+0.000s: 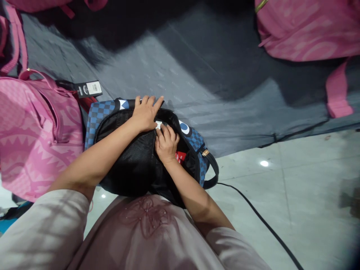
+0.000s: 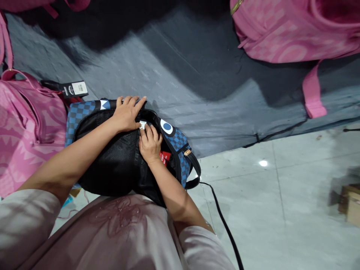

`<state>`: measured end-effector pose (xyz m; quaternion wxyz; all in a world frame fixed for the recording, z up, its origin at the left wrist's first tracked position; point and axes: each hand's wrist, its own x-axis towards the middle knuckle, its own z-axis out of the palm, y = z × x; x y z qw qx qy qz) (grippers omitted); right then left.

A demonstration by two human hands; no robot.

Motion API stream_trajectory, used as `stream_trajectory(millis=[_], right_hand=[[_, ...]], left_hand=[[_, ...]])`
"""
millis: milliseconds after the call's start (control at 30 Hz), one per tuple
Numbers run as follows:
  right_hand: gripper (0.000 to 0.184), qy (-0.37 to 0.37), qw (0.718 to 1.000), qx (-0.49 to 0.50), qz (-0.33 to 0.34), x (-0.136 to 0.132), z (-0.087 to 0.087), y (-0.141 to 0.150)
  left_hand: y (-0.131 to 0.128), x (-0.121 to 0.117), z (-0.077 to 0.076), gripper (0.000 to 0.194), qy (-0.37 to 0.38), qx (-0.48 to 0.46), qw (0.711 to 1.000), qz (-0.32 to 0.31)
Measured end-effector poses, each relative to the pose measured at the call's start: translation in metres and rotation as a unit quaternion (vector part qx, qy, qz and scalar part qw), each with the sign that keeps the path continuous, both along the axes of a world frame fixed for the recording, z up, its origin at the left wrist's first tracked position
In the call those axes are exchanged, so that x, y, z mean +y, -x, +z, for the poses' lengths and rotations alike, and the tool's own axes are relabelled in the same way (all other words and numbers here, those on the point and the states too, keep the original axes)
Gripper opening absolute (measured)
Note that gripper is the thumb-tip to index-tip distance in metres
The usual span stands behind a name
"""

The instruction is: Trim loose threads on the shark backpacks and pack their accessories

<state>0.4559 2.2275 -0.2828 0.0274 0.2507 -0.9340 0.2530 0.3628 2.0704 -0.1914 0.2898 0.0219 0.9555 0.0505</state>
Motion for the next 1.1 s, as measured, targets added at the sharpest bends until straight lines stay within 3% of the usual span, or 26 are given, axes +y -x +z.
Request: stream_trajectory(millis=[200, 567, 900, 1000, 1100], right_hand=[[0.038, -0.007, 0.999, -0.037, 0.006, -0.001, -0.001, 0.000], [0.038, 0.015, 1.000, 0.003, 0.000, -0.001, -0.001, 0.000], [0.038, -0.010, 0.997, -0.075, 0.017, -0.003, 0.000, 0.002], [0.039, -0.020, 0.991, -0.131, 0.035, -0.009, 0.005, 0.008], [0.043, 0.002, 0.976, -0.210, 0.055, -0.016, 0.025, 0.015]], left_hand=[[0.001, 0.002, 0.003, 0.093, 0.011, -0.015, 1.000, 0.001], [0.000, 0.002, 0.003, 0.093, 0.010, -0.007, 1.000, 0.006], [-0.003, -0.003, 0.000, 0.091, -0.001, 0.016, 1.000, 0.002], [0.002, -0.007, -0.007, 0.089, 0.002, 0.020, 1.000, 0.006], [0.005, -0.012, -0.012, 0.089, 0.014, 0.022, 1.000, 0.009]])
